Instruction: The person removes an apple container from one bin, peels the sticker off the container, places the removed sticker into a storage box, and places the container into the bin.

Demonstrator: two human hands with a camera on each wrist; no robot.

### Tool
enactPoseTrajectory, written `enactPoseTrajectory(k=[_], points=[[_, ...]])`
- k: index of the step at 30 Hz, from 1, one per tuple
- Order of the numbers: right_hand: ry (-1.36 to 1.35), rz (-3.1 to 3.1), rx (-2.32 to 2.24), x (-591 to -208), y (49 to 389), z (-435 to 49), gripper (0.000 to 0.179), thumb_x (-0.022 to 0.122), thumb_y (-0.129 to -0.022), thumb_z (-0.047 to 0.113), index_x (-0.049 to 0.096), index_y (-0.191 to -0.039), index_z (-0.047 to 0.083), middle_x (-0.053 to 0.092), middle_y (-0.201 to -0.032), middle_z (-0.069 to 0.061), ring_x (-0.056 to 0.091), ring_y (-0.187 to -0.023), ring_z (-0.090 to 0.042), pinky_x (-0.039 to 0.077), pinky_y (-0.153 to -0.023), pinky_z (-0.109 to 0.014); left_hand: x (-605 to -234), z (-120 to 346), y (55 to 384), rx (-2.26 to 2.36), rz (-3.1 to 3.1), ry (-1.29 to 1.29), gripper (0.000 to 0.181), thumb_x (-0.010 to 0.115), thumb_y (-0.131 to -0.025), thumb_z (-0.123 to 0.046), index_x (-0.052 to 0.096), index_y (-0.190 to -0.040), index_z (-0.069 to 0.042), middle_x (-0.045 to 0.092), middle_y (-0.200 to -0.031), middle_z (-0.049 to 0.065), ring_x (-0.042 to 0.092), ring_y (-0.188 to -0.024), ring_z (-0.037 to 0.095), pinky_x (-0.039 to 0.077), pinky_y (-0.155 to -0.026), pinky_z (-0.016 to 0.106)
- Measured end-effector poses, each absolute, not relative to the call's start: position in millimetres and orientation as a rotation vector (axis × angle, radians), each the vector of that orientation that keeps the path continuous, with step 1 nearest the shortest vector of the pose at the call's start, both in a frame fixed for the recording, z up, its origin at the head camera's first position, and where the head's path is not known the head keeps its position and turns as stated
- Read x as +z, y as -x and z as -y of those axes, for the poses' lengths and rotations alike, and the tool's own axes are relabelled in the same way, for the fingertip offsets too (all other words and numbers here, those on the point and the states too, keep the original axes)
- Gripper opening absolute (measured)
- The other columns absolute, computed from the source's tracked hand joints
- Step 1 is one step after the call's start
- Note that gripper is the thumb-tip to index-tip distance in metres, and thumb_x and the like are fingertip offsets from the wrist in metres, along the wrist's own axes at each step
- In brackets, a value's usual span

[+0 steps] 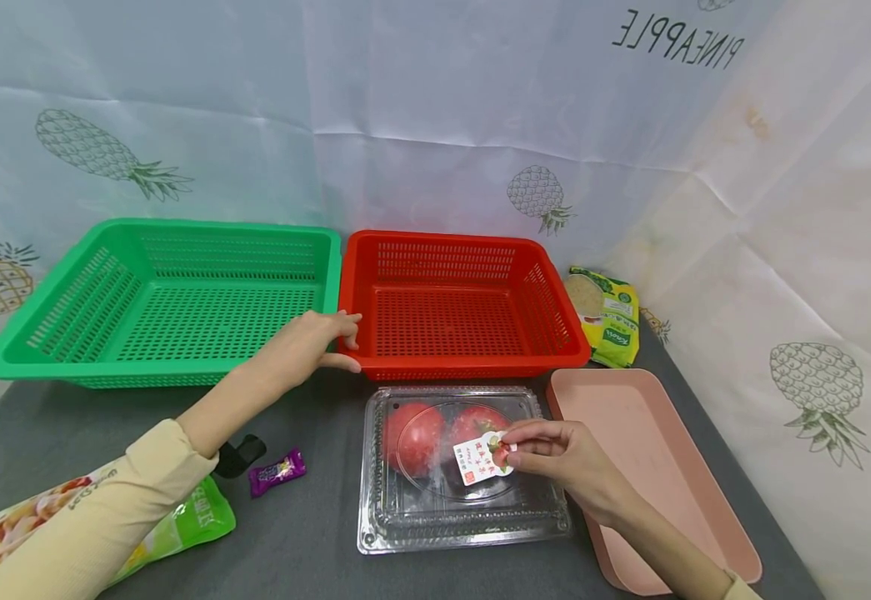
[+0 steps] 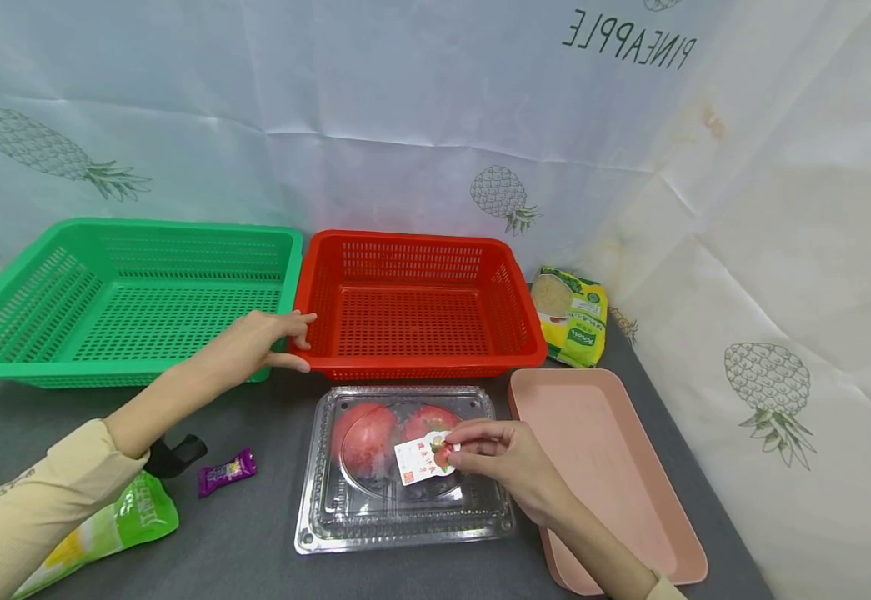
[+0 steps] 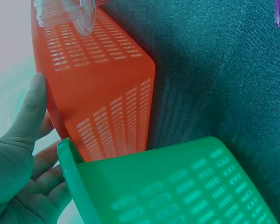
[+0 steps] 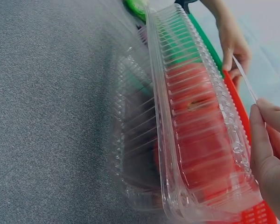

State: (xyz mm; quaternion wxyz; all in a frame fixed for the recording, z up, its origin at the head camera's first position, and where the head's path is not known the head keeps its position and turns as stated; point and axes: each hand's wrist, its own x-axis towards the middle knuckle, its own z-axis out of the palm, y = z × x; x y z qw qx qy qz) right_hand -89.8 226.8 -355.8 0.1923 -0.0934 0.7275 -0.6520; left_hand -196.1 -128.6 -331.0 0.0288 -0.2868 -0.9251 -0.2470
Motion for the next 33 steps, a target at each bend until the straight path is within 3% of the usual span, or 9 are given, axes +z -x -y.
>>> enactPoseTrajectory(k=[15, 33], points=[[0.323, -2.011, -1.914, -353.7, 90.8, -256.8, 0.025, 0.063, -0.087, -0.007, 0.073, -0.104, 0.009, 0.064, -0.108, -0.003, 0.066, -0.086, -0.010, 0.053, -0.076, -0.025, -331.2, 129.6, 196.2, -0.784, 2.831, 0.907, 0.026, 0.082, -0.072, -0.018, 0.056, -0.073, -0.011, 0.059, -0.127, 0.023, 0.053, -0.122, 0.037, 0.026, -0.048, 0.026], [0.251, -2.028, -1.969, -354.7, 92.1, -317.3, 0.031, 0.057, -0.089, -0.012, 0.073, -0.106, 0.009, 0.064, -0.113, 0.004, 0.066, -0.095, -0.011, 0.053, -0.081, -0.028, -330.8, 128.4, 196.3, -0.797, 2.844, 0.886, 0.025, 0.082, -0.073, -0.016, 0.057, -0.074, -0.010, 0.058, -0.128, 0.022, 0.052, -0.122, 0.037, 0.024, -0.047, 0.025]])
